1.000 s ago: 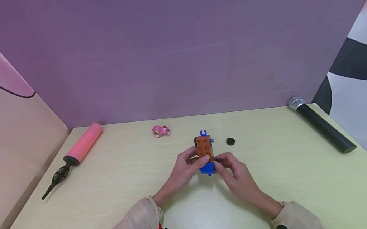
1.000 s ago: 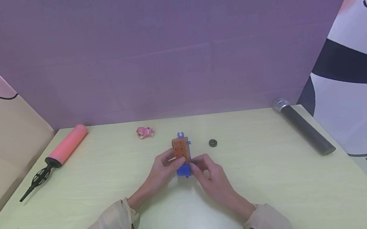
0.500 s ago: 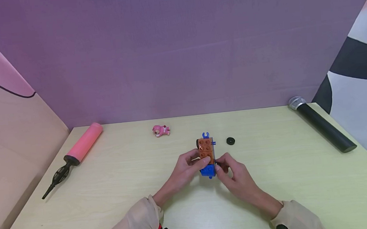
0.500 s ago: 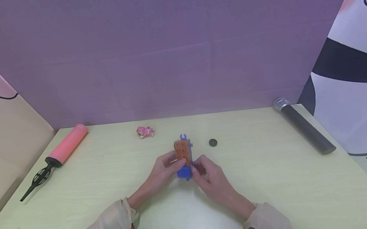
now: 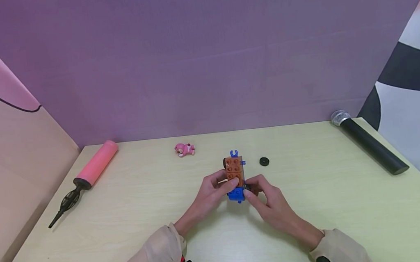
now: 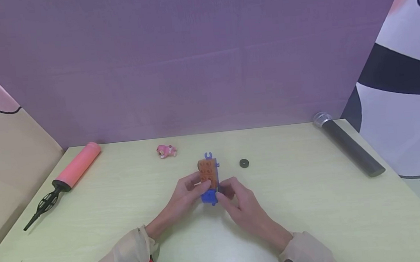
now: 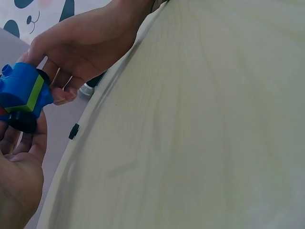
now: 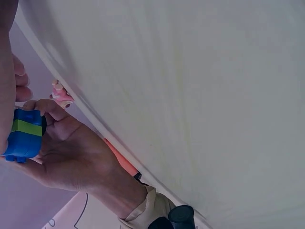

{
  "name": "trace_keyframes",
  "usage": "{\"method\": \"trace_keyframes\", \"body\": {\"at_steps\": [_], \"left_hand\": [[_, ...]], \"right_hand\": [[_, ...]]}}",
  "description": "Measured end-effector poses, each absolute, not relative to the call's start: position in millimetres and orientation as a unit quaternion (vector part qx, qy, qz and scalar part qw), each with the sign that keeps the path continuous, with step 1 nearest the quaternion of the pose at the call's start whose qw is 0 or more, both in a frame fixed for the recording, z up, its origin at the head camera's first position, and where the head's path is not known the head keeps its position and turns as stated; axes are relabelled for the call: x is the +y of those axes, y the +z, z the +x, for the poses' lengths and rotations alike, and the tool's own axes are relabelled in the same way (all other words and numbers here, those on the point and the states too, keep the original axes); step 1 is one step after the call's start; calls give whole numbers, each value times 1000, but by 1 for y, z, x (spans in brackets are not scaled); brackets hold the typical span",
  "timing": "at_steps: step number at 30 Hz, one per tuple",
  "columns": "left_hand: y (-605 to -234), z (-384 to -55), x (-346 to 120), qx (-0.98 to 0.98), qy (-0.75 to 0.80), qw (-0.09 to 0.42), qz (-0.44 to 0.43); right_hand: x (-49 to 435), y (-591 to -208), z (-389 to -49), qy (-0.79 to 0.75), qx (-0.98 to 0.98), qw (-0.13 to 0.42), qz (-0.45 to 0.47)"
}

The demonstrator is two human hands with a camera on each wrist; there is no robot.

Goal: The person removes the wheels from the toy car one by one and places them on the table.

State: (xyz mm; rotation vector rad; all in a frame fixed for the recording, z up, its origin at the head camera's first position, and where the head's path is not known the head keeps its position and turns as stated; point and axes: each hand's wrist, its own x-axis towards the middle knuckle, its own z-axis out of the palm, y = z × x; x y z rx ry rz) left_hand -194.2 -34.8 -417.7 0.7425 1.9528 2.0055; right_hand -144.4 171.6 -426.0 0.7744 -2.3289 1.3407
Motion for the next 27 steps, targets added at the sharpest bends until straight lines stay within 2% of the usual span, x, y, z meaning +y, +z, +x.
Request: {"method": "trace_keyframes", "body": {"at_steps": [3,11,20,27], "left_hand": [[-418,-194,-36,665,691,118,257],[-416,-191,-36,654,696,132,264],[-416,-190,-37,666,683,139,267],[-416,-192,-37,667,680,144,270]], "right_hand": [[172,-425,-144,477,-817,167,278],[174,-428,-146,452,-809,200,319],[175,-430,-152,413,-790,260,370],[177,-428,-153,414,-787,259,378]]}}
